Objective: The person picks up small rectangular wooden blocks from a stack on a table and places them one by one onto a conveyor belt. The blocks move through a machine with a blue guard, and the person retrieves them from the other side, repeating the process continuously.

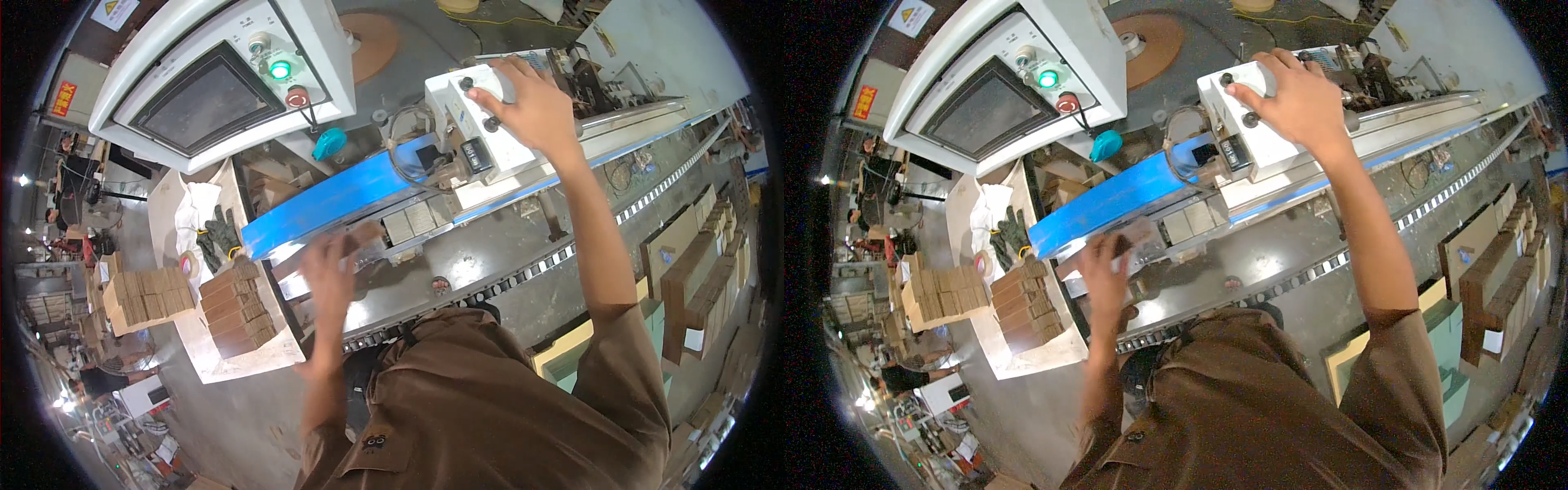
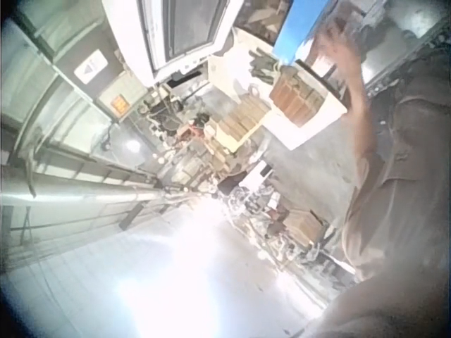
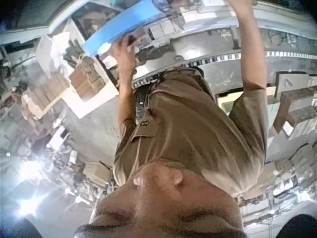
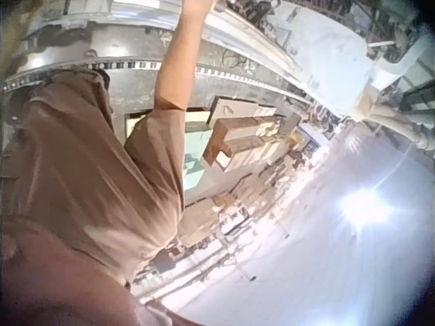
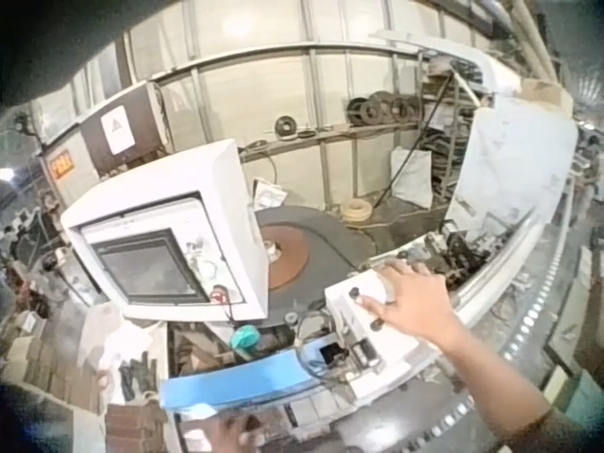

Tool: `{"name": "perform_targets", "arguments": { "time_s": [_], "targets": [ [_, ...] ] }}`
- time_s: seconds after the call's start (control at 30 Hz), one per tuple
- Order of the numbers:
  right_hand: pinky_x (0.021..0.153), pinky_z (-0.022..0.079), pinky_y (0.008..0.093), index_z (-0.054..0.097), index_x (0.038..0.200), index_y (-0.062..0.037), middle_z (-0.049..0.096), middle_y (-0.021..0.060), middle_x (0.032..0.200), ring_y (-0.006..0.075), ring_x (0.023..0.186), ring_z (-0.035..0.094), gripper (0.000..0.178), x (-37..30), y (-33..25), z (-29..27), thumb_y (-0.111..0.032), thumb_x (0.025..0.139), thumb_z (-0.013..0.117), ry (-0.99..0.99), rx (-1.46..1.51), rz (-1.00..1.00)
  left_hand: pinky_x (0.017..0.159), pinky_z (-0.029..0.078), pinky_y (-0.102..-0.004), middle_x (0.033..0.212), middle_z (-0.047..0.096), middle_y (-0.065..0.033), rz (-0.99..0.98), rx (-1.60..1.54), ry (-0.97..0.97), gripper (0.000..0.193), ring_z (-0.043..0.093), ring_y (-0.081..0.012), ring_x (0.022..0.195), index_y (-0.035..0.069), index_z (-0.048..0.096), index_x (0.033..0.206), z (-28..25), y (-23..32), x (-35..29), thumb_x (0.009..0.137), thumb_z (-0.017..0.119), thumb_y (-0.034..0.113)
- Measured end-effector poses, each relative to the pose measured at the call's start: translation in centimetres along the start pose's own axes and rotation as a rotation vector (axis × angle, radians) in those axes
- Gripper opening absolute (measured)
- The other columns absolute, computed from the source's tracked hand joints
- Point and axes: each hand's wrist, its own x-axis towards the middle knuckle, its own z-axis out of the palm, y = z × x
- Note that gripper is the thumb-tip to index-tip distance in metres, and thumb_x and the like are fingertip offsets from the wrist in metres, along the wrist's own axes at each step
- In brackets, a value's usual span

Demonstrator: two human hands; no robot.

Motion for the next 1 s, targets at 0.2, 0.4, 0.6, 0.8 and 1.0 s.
{"name": "perform_targets", "arguments": {
  "time_s": [0.2, 0.4, 0.6, 0.8, 1.0],
  "targets": [
    [0.101, 0.058, 0.0506, 0.070, 0.140, -0.0181, 0.064, 0.0079, 0.150, 0.0436, 0.125, 0.066, 0.080, 0.1, 0.0, -0.2, -0.081, 0.092, 0.061, 0.012, 0.029, 0.003, 0.103, 0.044, -0.0526, 0.122, 0.065, -0.0071, 0.151, -0.027, 0.013, 0.043, 0.061, -0.0300, 0.112, 0.016, 0.071, 0.136, 13.0, 2.5, 0.4, 0.093, 0.075, 0.021],
    [0.098, 0.059, 0.0508, 0.070, 0.139, -0.0174, 0.066, 0.0062, 0.145, 0.0431, 0.120, 0.068, 0.079, 0.2, -0.2, -0.5, -0.080, 0.091, 0.063, 0.005, 0.012, -0.016, 0.108, 0.045, -0.0507, 0.129, 0.068, 0.0015, 0.232, 0.029, 0.010, 0.043, 0.062, -0.0262, 0.120, 0.017, 0.073, 0.135, 16.5, 1.8, 1.2, 0.093, 0.068, 0.009],
    [0.096, 0.060, 0.0502, 0.071, 0.137, -0.0150, 0.067, 0.0074, 0.143, 0.0434, 0.117, 0.069, 0.078, 0.1, -0.1, -0.3, -0.077, 0.090, 0.065, 0.040, 0.013, -0.023, 0.113, 0.041, -0.0537, 0.139, 0.065, 0.0036, 0.271, 0.089, -0.138, 0.055, 0.058, -0.0234, 0.127, 0.020, 0.069, 0.143, 15.4, 1.3, 1.4, 0.091, 0.064, 0.006],
    [0.093, 0.061, 0.0516, 0.071, 0.138, -0.0113, 0.067, 0.0130, 0.145, 0.0448, 0.116, 0.069, 0.079, 0.2, -0.3, -0.5, -0.074, 0.091, 0.066, 0.028, 0.055, -0.019, 0.119, 0.032, -0.0595, 0.145, 0.061, -0.0007, 0.211, -0.046, -0.295, 0.076, 0.053, -0.0292, 0.133, 0.019, 0.060, 0.154, 15.2, 1.2, 1.5, 0.083, 0.067, -0.006],
    [0.096, 0.059, 0.0540, 0.068, 0.142, -0.0087, 0.066, 0.0142, 0.145, 0.0452, 0.122, 0.065, 0.081, 0.0, -0.3, -0.7, -0.071, 0.090, 0.069, 0.068, 0.095, -0.019, 0.110, 0.041, -0.0509, 0.142, 0.065, 0.0010, 0.336, 0.073, -0.248, 0.058, 0.058, -0.0247, 0.123, 0.016, 0.065, 0.147, 15.4, 2.9, 2.7, 0.090, 0.063, 0.010]
  ]
}}
